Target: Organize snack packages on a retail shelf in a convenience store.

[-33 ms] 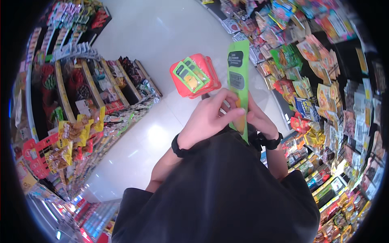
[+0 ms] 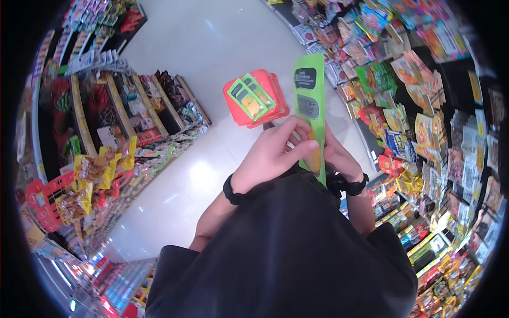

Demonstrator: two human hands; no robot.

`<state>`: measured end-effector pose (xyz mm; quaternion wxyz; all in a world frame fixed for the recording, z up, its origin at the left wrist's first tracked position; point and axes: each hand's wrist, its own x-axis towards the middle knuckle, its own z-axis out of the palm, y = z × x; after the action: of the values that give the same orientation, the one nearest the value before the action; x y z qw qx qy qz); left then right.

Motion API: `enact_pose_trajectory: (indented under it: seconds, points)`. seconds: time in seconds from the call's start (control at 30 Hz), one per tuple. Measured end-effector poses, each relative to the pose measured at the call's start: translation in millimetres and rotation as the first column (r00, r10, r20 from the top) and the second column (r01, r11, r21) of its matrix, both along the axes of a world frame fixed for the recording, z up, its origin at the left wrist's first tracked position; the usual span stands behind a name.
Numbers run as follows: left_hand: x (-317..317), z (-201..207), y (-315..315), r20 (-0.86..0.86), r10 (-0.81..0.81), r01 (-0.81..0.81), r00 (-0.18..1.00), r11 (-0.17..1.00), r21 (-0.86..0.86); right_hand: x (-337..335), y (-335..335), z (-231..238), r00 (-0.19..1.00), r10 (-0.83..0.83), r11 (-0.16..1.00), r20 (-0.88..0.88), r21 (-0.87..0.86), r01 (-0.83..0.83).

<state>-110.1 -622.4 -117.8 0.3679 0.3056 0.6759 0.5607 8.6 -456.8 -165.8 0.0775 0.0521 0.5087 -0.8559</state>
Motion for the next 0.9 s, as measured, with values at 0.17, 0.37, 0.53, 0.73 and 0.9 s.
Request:
enact_pose_trajectory:
  seconds: [0.17, 0.37, 0.53, 0.73, 0.9]
  points:
    - [-46, -29, -62, 0.150, 0.104, -0.095, 0.983, 0.993, -0.064, -45, -40, -26, 0.989, 0.022, 0.897, 0.145, -0.440, 0.045]
    - [-82, -101, -122, 0.000, 0.363, -0.349, 0.932, 0.896, -0.275, -109, -63, -53, 0.944, -0.056, 0.969, 0.327, 0.244, -0.027]
    - [-88, -178, -141, -0.088, 0.428, -0.434, 0.900, 0.850, -0.298, -130, -62, -119, 0.958, -0.053, 0.912, 0.281, 0.404, -0.068]
    - [-92, -261, -138, 0.392, 0.459, -0.286, 0.797, 0.859, -0.424, -159, -59, -206, 0.920, -0.093, 0.914, 0.380, 0.400, -0.073]
    - [-97, -343, -101, 0.299, 0.631, -0.456, 0.716, 0.747, -0.484, -181, -41, -330, 0.903, -0.082, 0.825, 0.422, 0.536, -0.176]
